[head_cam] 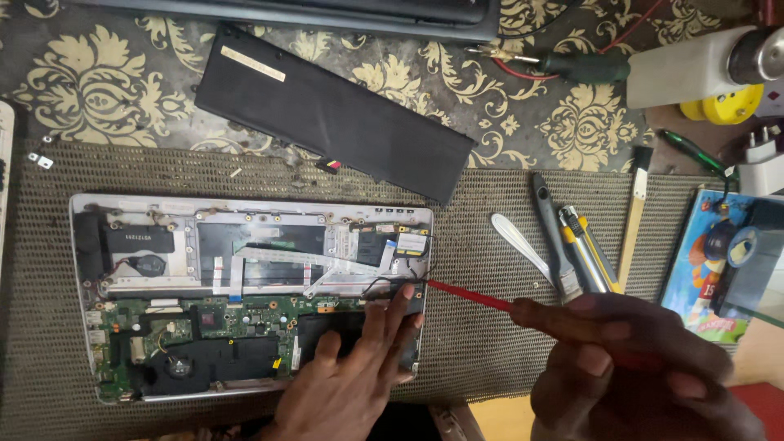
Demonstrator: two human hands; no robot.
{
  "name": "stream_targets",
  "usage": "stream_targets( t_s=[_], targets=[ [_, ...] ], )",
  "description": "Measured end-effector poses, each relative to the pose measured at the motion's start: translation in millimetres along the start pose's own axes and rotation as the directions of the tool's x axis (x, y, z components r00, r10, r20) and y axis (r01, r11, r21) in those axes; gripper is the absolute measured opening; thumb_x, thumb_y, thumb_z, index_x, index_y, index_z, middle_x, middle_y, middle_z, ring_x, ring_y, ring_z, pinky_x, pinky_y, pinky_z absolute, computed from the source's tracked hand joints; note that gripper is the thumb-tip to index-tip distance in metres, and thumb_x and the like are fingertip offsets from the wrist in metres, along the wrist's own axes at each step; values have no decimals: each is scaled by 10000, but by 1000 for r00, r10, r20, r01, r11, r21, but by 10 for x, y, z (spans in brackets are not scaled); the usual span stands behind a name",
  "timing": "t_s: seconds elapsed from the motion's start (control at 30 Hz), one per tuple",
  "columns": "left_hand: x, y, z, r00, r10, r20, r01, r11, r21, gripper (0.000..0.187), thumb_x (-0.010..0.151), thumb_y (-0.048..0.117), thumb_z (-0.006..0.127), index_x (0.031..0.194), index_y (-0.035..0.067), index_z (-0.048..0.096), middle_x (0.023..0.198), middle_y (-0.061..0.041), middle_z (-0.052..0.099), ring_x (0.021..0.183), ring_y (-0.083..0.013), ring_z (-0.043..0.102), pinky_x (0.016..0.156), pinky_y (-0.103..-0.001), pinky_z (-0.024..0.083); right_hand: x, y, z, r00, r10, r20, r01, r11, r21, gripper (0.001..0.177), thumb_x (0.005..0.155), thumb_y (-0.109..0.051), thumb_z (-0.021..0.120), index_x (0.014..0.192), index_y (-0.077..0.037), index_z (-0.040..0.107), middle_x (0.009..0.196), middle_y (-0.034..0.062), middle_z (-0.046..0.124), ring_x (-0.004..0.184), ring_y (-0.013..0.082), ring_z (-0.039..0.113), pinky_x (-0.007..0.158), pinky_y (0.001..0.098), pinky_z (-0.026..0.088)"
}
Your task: The person uses a red-handled screwdriver to tighten screws on the internal frame of a disassembled laptop. They work along the right edge and bottom edge of the chassis, securing the metal frame to the motherboard area. The battery and screen are set aside on the table.
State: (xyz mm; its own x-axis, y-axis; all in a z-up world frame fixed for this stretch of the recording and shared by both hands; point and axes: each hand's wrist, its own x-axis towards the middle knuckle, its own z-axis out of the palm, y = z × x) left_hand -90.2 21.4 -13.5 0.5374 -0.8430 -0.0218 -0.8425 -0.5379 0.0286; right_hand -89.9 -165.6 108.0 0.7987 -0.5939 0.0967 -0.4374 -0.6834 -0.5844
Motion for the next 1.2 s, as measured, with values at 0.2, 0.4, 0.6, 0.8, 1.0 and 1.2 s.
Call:
stream_targets(
  t_s=[0.2,0.4,0.6,0.8,1.0,1.2],
  targets=[
    [0,11,3,999,-19,-34,20,1000,20,676,1032,519,445,1560,97,468,1645,-188,381,1341,-238,495,712,-369,422,154,105,120,978,-154,142,189,938,-291,507,1018,-6,506,781,-404,713,922,-277,579,973,-117,413,1119,215,188],
    [12,19,-8,1000,-10,-11,10,999,34,712,1028,553,433,1575,96,447,1648,-201,370,1369,-248,471,696,-354,426,255,390,380,822,-494,-284,564,774,287,343,1039,-28,498,1227,-188,260,1034,163,437,548,291,552,560,375,544],
    [13,20,0,998,54,-10,-53,994,97,724,1042,553,394,1555,47,462,1626,-190,400,1284,-253,471,659,-340,485,439,526,90,936,9,-353,38,991,125,569,1189,-446,316,1173,81,528,1276,182,598,790,188,541,631,226,324],
    [11,68,68,996,1,-85,12,988,151,652,1041,512,378,1535,113,531,1590,-93,489,1314,-172,495,779,-386,367,1038,364,522,710,-155,687,9,978,211,121,877,-27,763,958,-73,685,862,18,678,638,73,529,566,220,411],
    [-10,59,120,992,8,-124,9,992,129,600,1055,497,371,1530,170,538,1574,-88,521,1365,-194,520,777,-390,327,1097,294,801,467,-310,828,478,876,58,605,788,-332,861,1326,-186,625,1207,60,585,928,292,722,698,456,572],
    [11,-46,64,988,53,-144,-35,992,119,521,1116,363,289,1523,112,494,1553,-127,528,1351,-218,565,637,-321,338,1129,259,860,350,-583,733,598,742,304,377,895,-205,810,1223,-97,660,1120,97,594,834,272,714,726,404,574]
  ],
)
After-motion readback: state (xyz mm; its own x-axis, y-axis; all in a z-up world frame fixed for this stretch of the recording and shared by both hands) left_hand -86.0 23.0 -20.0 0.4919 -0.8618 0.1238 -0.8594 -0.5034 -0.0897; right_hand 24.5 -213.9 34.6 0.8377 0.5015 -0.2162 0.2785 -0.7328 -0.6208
